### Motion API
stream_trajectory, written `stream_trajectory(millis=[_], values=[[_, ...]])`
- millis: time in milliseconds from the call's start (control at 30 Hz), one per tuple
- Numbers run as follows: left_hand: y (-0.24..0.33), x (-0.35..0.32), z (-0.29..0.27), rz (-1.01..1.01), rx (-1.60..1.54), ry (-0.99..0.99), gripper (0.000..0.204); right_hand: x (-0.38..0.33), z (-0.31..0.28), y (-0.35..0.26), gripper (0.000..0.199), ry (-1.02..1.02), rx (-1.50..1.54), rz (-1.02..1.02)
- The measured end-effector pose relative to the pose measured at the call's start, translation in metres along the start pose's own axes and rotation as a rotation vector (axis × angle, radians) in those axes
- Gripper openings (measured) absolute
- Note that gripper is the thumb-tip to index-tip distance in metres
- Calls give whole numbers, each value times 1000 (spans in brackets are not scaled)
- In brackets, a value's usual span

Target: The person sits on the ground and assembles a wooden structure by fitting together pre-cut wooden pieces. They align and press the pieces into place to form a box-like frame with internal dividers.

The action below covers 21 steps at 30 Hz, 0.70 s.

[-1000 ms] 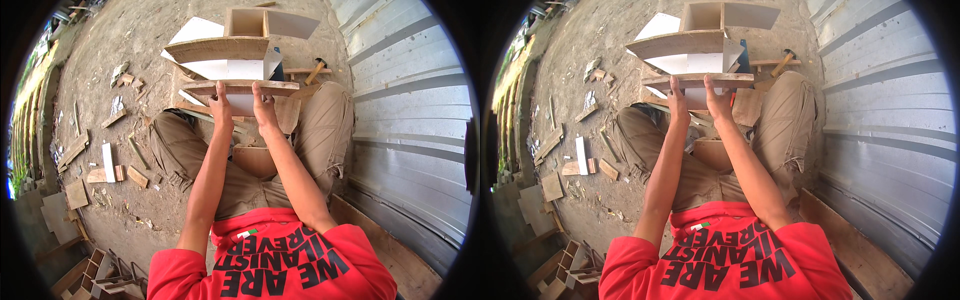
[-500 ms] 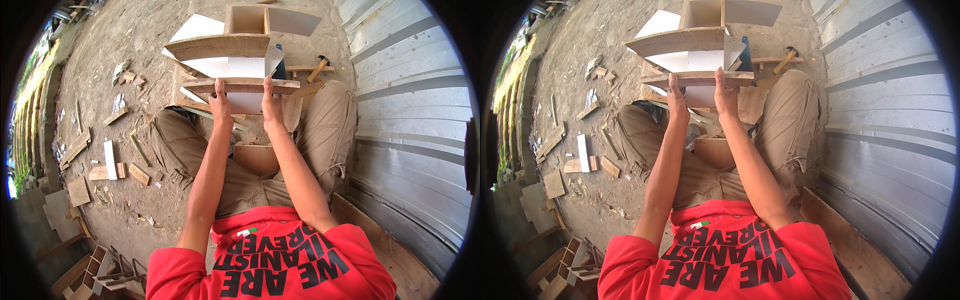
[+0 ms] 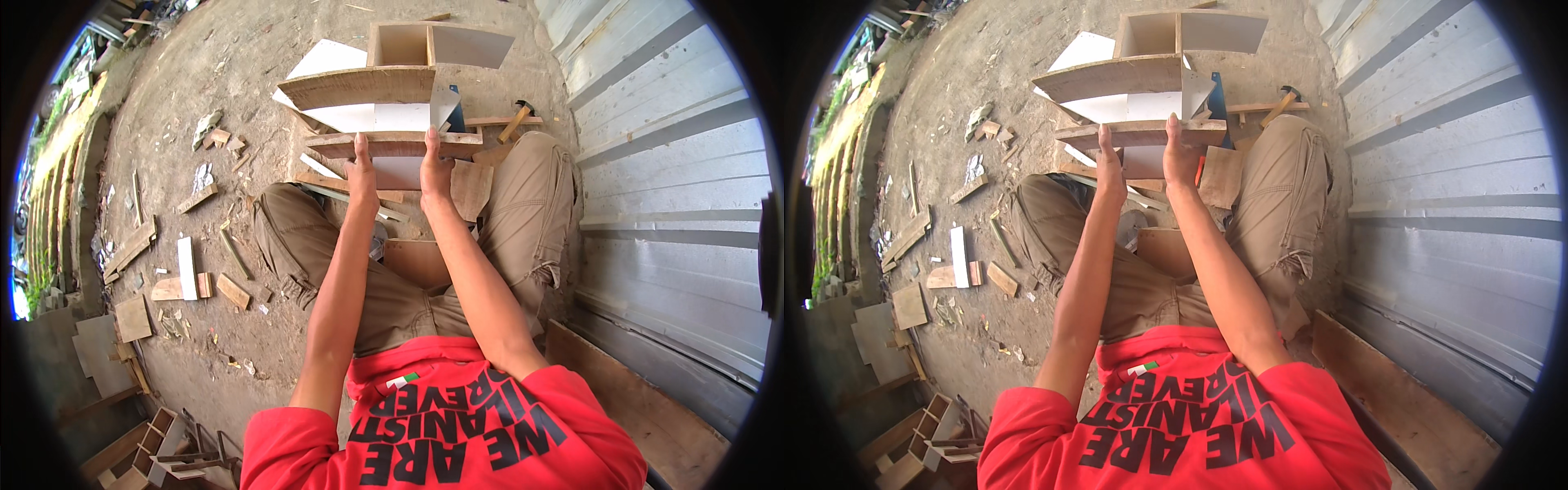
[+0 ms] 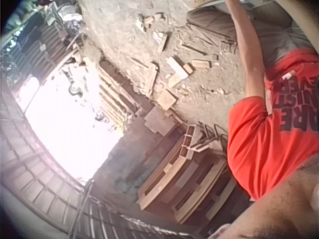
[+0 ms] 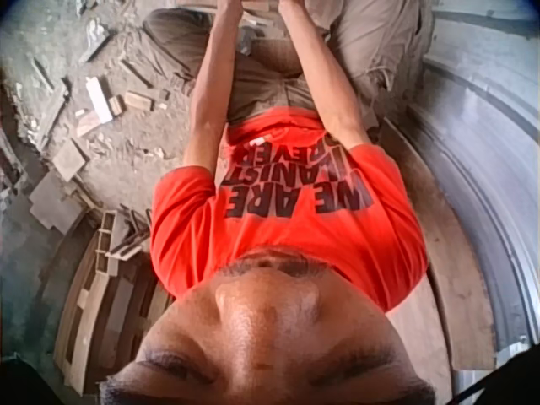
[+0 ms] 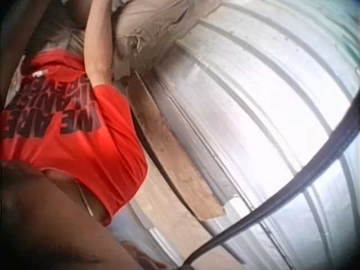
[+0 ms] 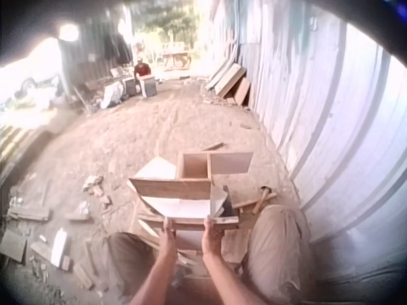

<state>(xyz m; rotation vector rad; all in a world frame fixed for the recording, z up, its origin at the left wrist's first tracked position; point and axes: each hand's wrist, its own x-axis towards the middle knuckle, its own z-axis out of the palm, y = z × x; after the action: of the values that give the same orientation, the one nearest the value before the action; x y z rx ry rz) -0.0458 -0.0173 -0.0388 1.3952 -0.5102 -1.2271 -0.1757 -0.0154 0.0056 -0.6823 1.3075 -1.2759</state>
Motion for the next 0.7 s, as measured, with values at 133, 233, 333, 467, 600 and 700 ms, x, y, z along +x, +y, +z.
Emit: stream_trajectory(millis=[133, 233, 333, 467, 600, 700], values=[[-1, -8, 13, 19, -85, 74, 114, 3, -4, 2, 126, 65, -44, 33], [3, -24, 18, 18, -61, 65, 115, 7, -6, 6, 84, 189, -4, 55], [2, -30, 19, -31, 79, 140, 127, 10, -12, 12, 84, 167, 15, 6], [23, -36, -21, -208, 429, -34, 137, 10, -10, 12, 66, 210, -10, 5], [112, -70, -36, 18, 808, 40, 72, 7, -9, 0, 51, 196, 36, -70], [175, -58, 4, 513, 789, 24, 57, 2, -15, 4, 76, 145, -2, 17]])
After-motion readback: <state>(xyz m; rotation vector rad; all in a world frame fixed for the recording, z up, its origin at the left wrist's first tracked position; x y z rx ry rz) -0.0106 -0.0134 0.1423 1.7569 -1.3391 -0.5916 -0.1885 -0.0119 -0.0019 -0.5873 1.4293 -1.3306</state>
